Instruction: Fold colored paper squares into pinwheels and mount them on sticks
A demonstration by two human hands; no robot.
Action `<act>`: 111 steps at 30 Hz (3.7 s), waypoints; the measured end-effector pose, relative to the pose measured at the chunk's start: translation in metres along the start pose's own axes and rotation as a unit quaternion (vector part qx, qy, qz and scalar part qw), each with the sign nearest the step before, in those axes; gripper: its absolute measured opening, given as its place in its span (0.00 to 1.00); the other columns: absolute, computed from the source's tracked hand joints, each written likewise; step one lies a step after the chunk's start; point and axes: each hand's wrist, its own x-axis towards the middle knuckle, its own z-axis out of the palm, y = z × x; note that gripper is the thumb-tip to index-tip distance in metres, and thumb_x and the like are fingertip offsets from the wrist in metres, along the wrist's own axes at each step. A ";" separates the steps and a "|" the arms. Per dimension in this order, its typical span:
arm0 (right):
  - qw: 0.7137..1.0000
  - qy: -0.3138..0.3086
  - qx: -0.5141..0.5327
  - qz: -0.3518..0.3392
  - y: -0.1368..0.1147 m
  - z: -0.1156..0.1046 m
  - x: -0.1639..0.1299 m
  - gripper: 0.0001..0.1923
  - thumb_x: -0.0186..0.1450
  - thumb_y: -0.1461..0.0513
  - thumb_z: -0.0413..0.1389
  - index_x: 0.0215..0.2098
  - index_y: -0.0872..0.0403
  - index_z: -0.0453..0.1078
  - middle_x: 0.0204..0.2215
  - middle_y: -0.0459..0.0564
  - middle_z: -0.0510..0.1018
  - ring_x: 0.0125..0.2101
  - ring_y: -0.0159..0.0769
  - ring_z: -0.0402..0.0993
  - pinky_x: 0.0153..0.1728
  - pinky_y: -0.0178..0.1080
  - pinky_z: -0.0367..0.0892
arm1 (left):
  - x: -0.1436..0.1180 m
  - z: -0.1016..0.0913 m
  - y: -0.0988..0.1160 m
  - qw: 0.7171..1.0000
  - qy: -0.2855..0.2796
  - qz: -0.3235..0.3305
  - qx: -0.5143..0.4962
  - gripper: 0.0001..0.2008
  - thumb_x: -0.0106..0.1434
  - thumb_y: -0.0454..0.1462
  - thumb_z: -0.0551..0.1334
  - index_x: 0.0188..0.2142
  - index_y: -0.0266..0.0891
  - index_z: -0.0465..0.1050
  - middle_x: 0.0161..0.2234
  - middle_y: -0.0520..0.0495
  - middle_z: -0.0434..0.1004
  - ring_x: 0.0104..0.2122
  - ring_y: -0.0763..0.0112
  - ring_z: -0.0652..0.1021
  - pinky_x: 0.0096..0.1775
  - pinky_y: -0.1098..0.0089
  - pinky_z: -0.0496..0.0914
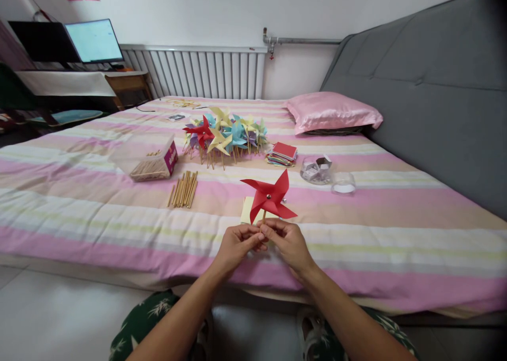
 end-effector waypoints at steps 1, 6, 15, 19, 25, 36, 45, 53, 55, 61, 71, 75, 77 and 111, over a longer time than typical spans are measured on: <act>1.000 -0.005 0.001 0.000 0.000 0.000 0.000 0.09 0.57 0.57 0.60 0.32 0.54 0.77 0.25 0.46 0.77 0.27 0.33 0.71 0.30 0.34 0.66 | 0.000 0.000 0.001 1.000 0.000 0.002 0.003 0.14 0.48 0.43 0.69 0.29 0.34 0.77 0.21 0.48 0.78 0.22 0.73 0.76 0.27 0.74 0.68; 1.000 0.024 -0.006 -0.014 0.001 -0.001 0.000 0.08 0.56 0.57 0.61 0.27 0.55 0.75 0.23 0.45 0.76 0.26 0.31 0.69 0.29 0.34 0.64 | 0.000 0.000 0.001 1.000 0.002 0.010 0.016 0.14 0.50 0.44 0.68 0.31 0.34 0.78 0.26 0.46 0.80 0.24 0.72 0.77 0.27 0.73 0.68; 0.996 0.089 -0.026 -0.002 0.003 -0.004 0.002 0.12 0.54 0.55 0.62 0.28 0.56 0.75 0.24 0.48 0.77 0.27 0.34 0.71 0.30 0.36 0.66 | 0.001 0.001 -0.003 0.999 0.023 -0.017 0.016 0.15 0.46 0.41 0.71 0.32 0.35 0.78 0.26 0.45 0.80 0.23 0.71 0.77 0.28 0.72 0.68; 0.995 0.099 -0.024 -0.003 0.004 -0.004 0.003 0.11 0.53 0.55 0.63 0.27 0.56 0.75 0.24 0.48 0.77 0.27 0.34 0.71 0.30 0.36 0.66 | 0.002 0.000 -0.004 0.999 0.027 -0.021 0.007 0.16 0.45 0.41 0.71 0.31 0.34 0.78 0.26 0.45 0.80 0.22 0.71 0.76 0.28 0.71 0.69; 0.994 0.107 -0.017 -0.009 0.006 -0.004 0.004 0.11 0.53 0.56 0.63 0.27 0.56 0.74 0.24 0.47 0.77 0.26 0.33 0.71 0.29 0.35 0.66 | 0.001 0.000 -0.005 1.000 0.025 -0.018 0.006 0.16 0.45 0.42 0.71 0.31 0.34 0.77 0.26 0.45 0.80 0.22 0.72 0.76 0.28 0.71 0.70; 0.998 0.064 -0.025 0.002 0.007 -0.001 0.002 0.12 0.55 0.55 0.62 0.32 0.55 0.77 0.32 0.52 0.81 0.30 0.37 0.76 0.34 0.38 0.70 | 0.002 -0.001 -0.002 1.000 0.017 0.003 0.015 0.16 0.49 0.45 0.69 0.32 0.34 0.77 0.26 0.45 0.79 0.22 0.73 0.76 0.25 0.74 0.68; 0.999 0.038 -0.035 -0.004 0.012 0.001 0.001 0.13 0.55 0.55 0.61 0.33 0.56 0.76 0.28 0.50 0.80 0.26 0.34 0.74 0.30 0.36 0.69 | 0.001 -0.001 0.001 1.000 -0.003 0.004 0.011 0.18 0.50 0.48 0.67 0.31 0.33 0.77 0.22 0.47 0.77 0.21 0.72 0.75 0.25 0.74 0.68; 0.997 0.056 -0.058 0.000 0.008 -0.001 0.000 0.12 0.54 0.55 0.62 0.31 0.56 0.75 0.27 0.50 0.79 0.27 0.35 0.74 0.30 0.37 0.68 | 0.001 -0.001 -0.001 1.000 0.009 0.002 0.007 0.17 0.47 0.44 0.70 0.33 0.33 0.77 0.25 0.45 0.78 0.21 0.72 0.75 0.26 0.73 0.68; 0.996 0.063 -0.063 -0.001 0.008 -0.001 0.000 0.12 0.54 0.55 0.62 0.31 0.56 0.75 0.27 0.50 0.79 0.27 0.36 0.74 0.31 0.38 0.68 | 0.001 0.000 0.000 1.000 0.024 0.004 0.003 0.18 0.46 0.44 0.70 0.33 0.33 0.76 0.24 0.46 0.78 0.20 0.73 0.75 0.25 0.72 0.68; 0.994 0.060 -0.091 -0.005 0.008 -0.002 0.001 0.13 0.55 0.53 0.61 0.30 0.56 0.77 0.28 0.51 0.80 0.28 0.37 0.73 0.31 0.37 0.67 | 0.000 0.000 0.005 0.994 0.100 0.034 0.022 0.16 0.47 0.43 0.69 0.32 0.33 0.77 0.18 0.51 0.72 0.16 0.78 0.68 0.20 0.75 0.63; 0.993 0.035 -0.115 -0.015 0.005 0.002 0.000 0.14 0.57 0.53 0.59 0.27 0.56 0.77 0.26 0.51 0.79 0.27 0.37 0.72 0.30 0.36 0.65 | 0.006 0.005 0.002 0.988 0.152 0.039 0.019 0.13 0.46 0.43 0.69 0.26 0.34 0.77 0.14 0.53 0.69 0.13 0.81 0.63 0.17 0.77 0.54; 0.989 0.026 -0.140 -0.026 0.004 -0.001 0.001 0.14 0.58 0.53 0.59 0.27 0.56 0.78 0.26 0.51 0.79 0.28 0.38 0.73 0.32 0.37 0.66 | 0.009 0.010 0.005 0.988 0.150 0.035 0.004 0.12 0.45 0.42 0.70 0.24 0.34 0.76 0.13 0.54 0.68 0.13 0.81 0.62 0.17 0.77 0.54; 0.987 0.028 -0.155 -0.031 0.004 -0.003 0.001 0.13 0.58 0.54 0.59 0.28 0.56 0.78 0.28 0.52 0.80 0.29 0.39 0.74 0.32 0.37 0.66 | 0.010 0.011 0.006 0.989 0.144 0.033 0.000 0.12 0.45 0.42 0.70 0.24 0.34 0.76 0.13 0.54 0.68 0.13 0.81 0.62 0.17 0.77 0.54; 0.929 0.052 -0.366 0.030 0.009 -0.040 0.008 0.13 0.54 0.58 0.55 0.36 0.55 0.73 0.26 0.47 0.78 0.27 0.37 0.73 0.32 0.37 0.65 | 0.082 -0.138 0.081 0.832 0.451 0.163 0.279 0.13 0.48 0.42 0.64 0.29 0.34 0.78 0.19 0.50 0.74 0.21 0.71 0.72 0.25 0.73 0.65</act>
